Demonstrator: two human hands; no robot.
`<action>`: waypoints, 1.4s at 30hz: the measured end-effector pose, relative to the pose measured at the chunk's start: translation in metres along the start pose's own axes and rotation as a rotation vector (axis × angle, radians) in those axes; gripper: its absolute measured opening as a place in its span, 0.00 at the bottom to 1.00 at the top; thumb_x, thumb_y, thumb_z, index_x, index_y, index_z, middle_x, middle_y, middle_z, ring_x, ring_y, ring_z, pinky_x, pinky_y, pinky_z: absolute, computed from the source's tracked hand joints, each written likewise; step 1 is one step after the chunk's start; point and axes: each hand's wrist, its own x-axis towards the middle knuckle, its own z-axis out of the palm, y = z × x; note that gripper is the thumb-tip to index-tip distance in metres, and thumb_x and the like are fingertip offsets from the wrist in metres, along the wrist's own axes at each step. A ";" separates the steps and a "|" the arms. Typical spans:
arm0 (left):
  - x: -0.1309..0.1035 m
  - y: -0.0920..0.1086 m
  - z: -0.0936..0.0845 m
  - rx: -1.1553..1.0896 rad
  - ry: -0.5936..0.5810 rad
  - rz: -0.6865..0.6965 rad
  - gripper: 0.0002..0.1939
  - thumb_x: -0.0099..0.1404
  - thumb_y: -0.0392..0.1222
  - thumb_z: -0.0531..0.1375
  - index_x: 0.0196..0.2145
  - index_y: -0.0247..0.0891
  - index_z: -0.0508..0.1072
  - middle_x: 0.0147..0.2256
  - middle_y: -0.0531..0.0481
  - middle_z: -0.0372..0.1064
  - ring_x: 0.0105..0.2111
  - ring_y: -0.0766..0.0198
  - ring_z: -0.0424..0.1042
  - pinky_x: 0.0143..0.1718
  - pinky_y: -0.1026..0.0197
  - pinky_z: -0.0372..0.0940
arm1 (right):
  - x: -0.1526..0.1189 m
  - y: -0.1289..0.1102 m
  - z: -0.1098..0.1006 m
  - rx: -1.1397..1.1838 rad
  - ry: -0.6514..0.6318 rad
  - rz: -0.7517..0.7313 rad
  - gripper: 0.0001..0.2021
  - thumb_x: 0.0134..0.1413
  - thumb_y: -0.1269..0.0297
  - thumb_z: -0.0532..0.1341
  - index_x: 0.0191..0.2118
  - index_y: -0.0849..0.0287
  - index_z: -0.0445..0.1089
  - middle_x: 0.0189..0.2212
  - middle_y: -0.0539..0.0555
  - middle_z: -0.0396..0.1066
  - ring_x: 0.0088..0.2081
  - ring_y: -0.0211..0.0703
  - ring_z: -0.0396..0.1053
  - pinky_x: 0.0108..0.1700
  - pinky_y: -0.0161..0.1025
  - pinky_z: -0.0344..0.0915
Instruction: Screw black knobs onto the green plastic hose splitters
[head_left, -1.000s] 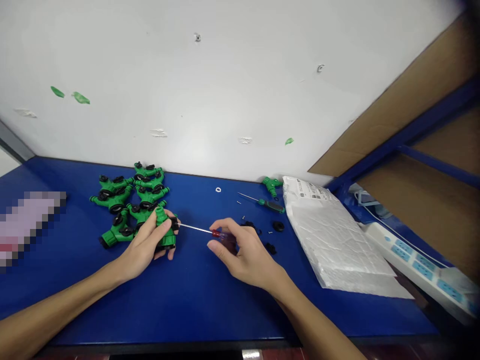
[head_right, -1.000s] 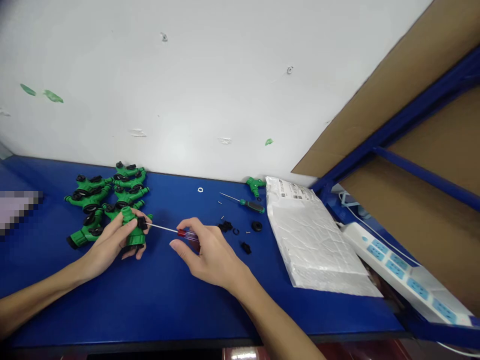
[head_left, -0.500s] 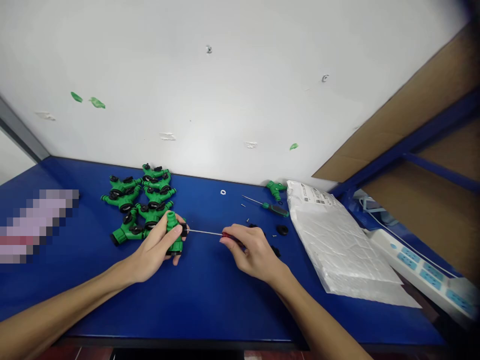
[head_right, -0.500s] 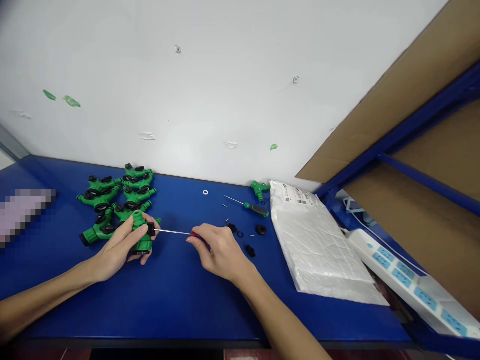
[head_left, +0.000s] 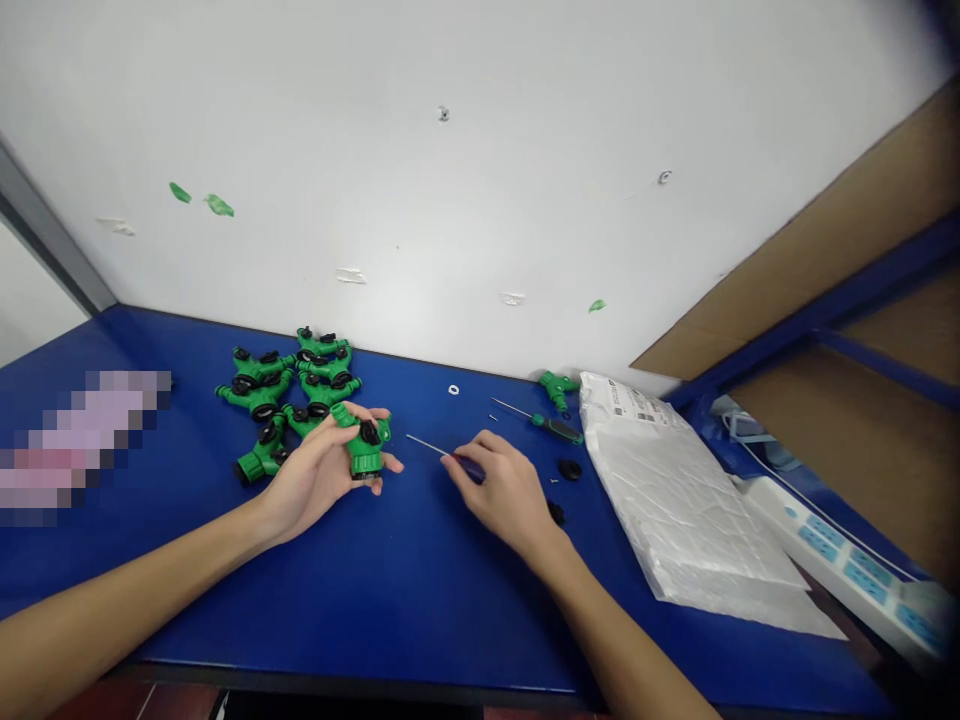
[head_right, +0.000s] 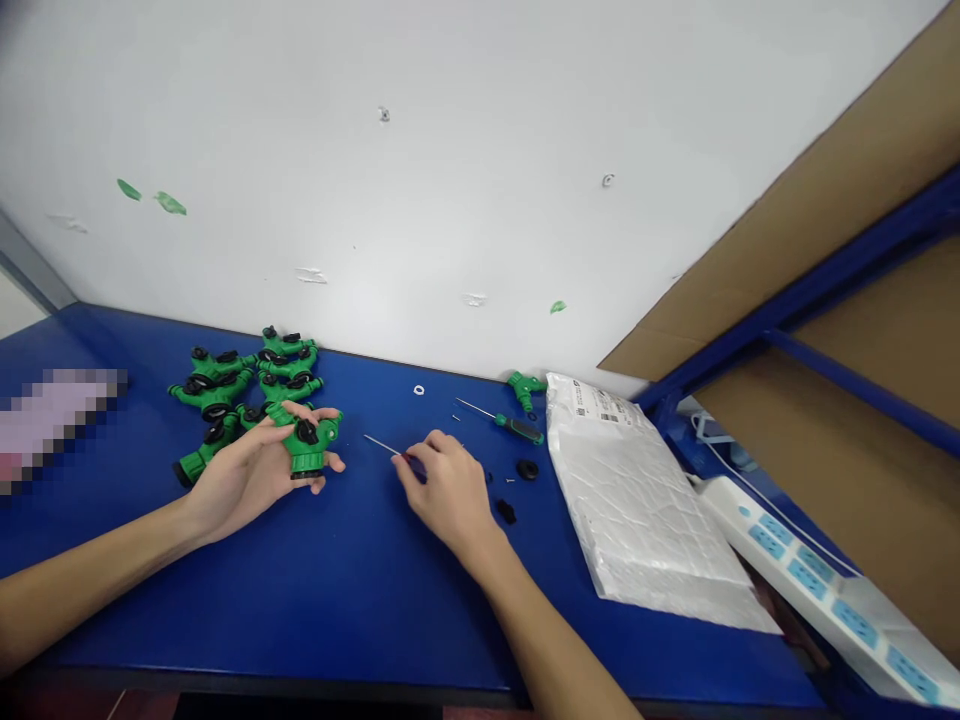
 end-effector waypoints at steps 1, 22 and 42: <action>-0.001 -0.001 0.001 -0.018 -0.003 -0.012 0.04 0.64 0.42 0.59 0.37 0.41 0.68 0.51 0.48 0.60 0.37 0.52 0.75 0.30 0.56 0.67 | -0.001 -0.003 0.004 -0.063 -0.048 -0.002 0.11 0.62 0.60 0.60 0.33 0.59 0.77 0.31 0.56 0.73 0.34 0.48 0.71 0.35 0.40 0.62; -0.004 -0.008 0.002 0.028 0.050 -0.109 0.14 0.67 0.49 0.58 0.29 0.37 0.71 0.50 0.46 0.63 0.38 0.55 0.73 0.30 0.56 0.69 | 0.010 0.076 -0.052 0.220 -0.365 0.023 0.08 0.51 0.64 0.68 0.39 0.55 0.79 0.40 0.55 0.70 0.39 0.46 0.71 0.44 0.45 0.67; -0.015 -0.027 0.016 -0.088 0.008 -0.145 0.08 0.59 0.43 0.66 0.30 0.39 0.71 0.45 0.49 0.64 0.46 0.55 0.67 0.47 0.52 0.67 | -0.005 -0.017 0.011 1.042 -0.164 0.129 0.19 0.43 0.53 0.72 0.29 0.58 0.63 0.27 0.49 0.67 0.26 0.36 0.64 0.30 0.36 0.65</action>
